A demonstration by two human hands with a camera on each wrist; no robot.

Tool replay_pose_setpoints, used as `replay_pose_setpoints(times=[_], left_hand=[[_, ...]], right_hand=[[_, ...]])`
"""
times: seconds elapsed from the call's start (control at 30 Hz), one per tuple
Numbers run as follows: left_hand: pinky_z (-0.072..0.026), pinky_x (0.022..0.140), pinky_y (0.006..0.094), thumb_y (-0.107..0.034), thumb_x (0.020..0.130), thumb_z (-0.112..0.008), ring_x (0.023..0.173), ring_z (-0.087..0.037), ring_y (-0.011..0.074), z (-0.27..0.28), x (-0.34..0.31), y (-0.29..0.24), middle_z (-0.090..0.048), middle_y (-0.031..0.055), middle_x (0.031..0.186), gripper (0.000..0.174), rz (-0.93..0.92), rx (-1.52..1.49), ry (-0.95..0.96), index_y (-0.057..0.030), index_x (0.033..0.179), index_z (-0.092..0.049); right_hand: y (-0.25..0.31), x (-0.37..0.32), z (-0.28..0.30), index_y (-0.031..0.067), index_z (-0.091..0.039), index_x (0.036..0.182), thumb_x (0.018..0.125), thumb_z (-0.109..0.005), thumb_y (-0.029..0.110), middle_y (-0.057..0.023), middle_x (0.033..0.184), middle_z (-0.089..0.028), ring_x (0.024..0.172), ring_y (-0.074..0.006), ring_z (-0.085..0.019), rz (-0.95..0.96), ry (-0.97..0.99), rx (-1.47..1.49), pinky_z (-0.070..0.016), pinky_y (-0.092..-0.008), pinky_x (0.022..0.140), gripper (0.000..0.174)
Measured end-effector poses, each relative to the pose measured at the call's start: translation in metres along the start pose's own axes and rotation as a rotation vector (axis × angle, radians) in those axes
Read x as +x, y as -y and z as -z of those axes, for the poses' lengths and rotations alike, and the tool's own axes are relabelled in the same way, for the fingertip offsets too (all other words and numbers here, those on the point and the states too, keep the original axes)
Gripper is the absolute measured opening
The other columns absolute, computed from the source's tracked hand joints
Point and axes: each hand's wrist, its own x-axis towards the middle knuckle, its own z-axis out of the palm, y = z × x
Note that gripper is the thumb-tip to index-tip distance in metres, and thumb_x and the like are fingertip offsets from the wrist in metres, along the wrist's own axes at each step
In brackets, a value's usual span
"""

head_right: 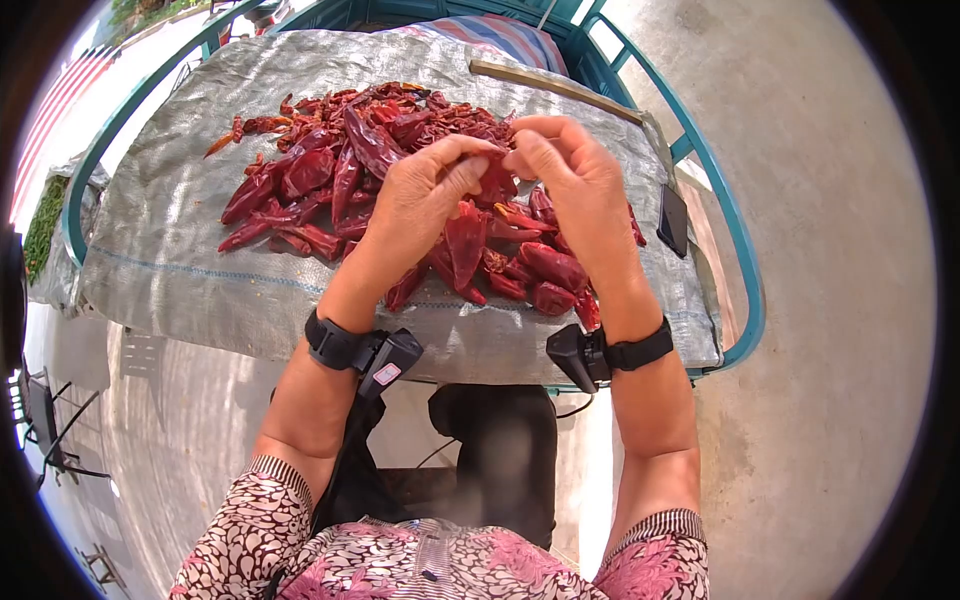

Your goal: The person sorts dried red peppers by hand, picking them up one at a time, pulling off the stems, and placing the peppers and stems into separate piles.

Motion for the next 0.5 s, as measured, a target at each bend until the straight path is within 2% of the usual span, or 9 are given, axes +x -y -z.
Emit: replay_pose_setpoints(times=[0.03, 0.13, 0.17, 0.23, 0.27, 0.3, 0.37, 0.43, 0.5], left_hand=[[-0.0456, 0.062, 0.0197, -0.016, 0.104, -0.059, 0.069, -0.052, 0.0048, 0.001, 0.0, 0.0, -0.064, -0.0005, 0.088, 0.031, 0.03, -0.053, -0.043, -0.0054, 0.132, -0.062], [-0.0457, 0.06, 0.0202, -0.017, 0.106, -0.056, 0.069, -0.054, 0.0052, 0.008, 0.002, 0.003, -0.064, 0.0002, 0.089, 0.033, 0.088, -0.154, -0.129, -0.0045, 0.136, -0.059], [-0.0459, 0.06, 0.0207, -0.017, 0.106, -0.056, 0.069, -0.054, 0.0054, 0.009, 0.002, 0.006, -0.063, 0.0002, 0.088, 0.035, 0.089, -0.149, -0.131, -0.0043, 0.138, -0.058], [-0.0475, 0.06, 0.0222, -0.016, 0.103, -0.059, 0.069, -0.055, 0.0065, 0.01, 0.001, 0.003, -0.061, 0.0018, 0.088, 0.045, 0.1, -0.068, -0.109, -0.0031, 0.146, -0.05], [-0.0476, 0.061, 0.0224, -0.016, 0.102, -0.061, 0.069, -0.055, 0.0068, 0.008, 0.002, 0.013, -0.061, 0.0026, 0.089, 0.048, 0.043, -0.018, -0.093, -0.0029, 0.147, -0.049], [-0.0476, 0.061, 0.0226, -0.016, 0.101, -0.063, 0.069, -0.055, 0.0071, 0.007, 0.003, 0.02, -0.061, 0.0033, 0.089, 0.051, -0.014, 0.033, -0.077, -0.0026, 0.148, -0.048], [-0.0483, 0.064, 0.0254, -0.015, 0.095, -0.068, 0.071, -0.056, 0.0093, 0.011, 0.001, 0.033, -0.059, 0.006, 0.09, 0.055, 0.006, 0.15, -0.018, 0.0006, 0.145, -0.051], [-0.049, 0.067, 0.0281, -0.014, 0.093, -0.068, 0.073, -0.057, 0.0113, 0.011, 0.0, 0.031, -0.059, 0.0067, 0.089, 0.052, 0.0, 0.329, -0.075, 0.0018, 0.141, -0.053], [-0.0494, 0.07, 0.0305, -0.012, 0.092, -0.067, 0.075, -0.057, 0.0135, 0.012, 0.001, 0.03, -0.058, 0.0076, 0.088, 0.048, 0.022, 0.377, -0.079, 0.0026, 0.137, -0.056]], right_hand=[[-0.009, 0.007, 0.007, 0.0041, -0.068, 0.12, 0.101, -0.063, 0.016, -0.0056, 0.099, -0.074, 0.092, -0.014, -0.07, 0.06, -0.078, -0.103, -0.0535, -0.0279, 0.084, 0.023], [-0.042, 0.027, 0.032, 0.0054, -0.068, 0.12, 0.096, -0.067, 0.016, -0.01, 0.104, -0.074, 0.091, -0.0205, -0.072, 0.114, -0.177, -0.587, -0.0544, -0.033, 0.086, 0.026], [-0.051, 0.033, 0.038, 0.0074, -0.067, 0.123, 0.09, -0.071, 0.016, -0.0138, 0.115, -0.07, 0.095, -0.0268, -0.071, 0.059, -0.131, -0.701, -0.0547, -0.038, 0.088, 0.034], [-0.067, 0.039, 0.039, 0.0082, -0.065, 0.125, 0.088, -0.071, 0.014, -0.0148, 0.122, -0.067, 0.102, -0.0296, -0.07, 0.071, -0.041, -0.819, -0.0543, -0.0395, 0.091, 0.038], [-0.077, 0.042, 0.039, 0.0085, -0.065, 0.127, 0.088, -0.071, 0.014, -0.0153, 0.125, -0.066, 0.106, -0.031, -0.069, 0.079, 0.006, -0.878, -0.0541, -0.0403, 0.092, 0.04], [-0.086, 0.046, 0.037, 0.0141, -0.062, 0.134, 0.086, -0.07, 0.013, -0.0163, 0.137, -0.058, 0.118, -0.0353, -0.063, 0.148, 0.093, -0.864, -0.0519, -0.0434, 0.098, 0.048], [-0.101, 0.052, 0.035, 0.018, -0.06, 0.137, 0.086, -0.07, 0.012, -0.0164, 0.142, -0.054, 0.122, -0.037, -0.061, 0.129, 0.202, -0.922, -0.0502, -0.0449, 0.102, 0.052], [-0.112, 0.056, 0.032, 0.0245, -0.057, 0.14, 0.086, -0.068, 0.01, -0.0143, 0.147, -0.048, 0.124, -0.0379, -0.059, 0.166, 0.279, -1.028, -0.0494, -0.0462, 0.104, 0.057], [-0.118, 0.058, 0.033, 0.0212, -0.061, 0.132, 0.085, -0.066, 0.008, -0.0139, 0.141, -0.053, 0.121, -0.0382, -0.06, 0.154, 0.324, -1.069, -0.0503, -0.0463, 0.101, 0.049]])
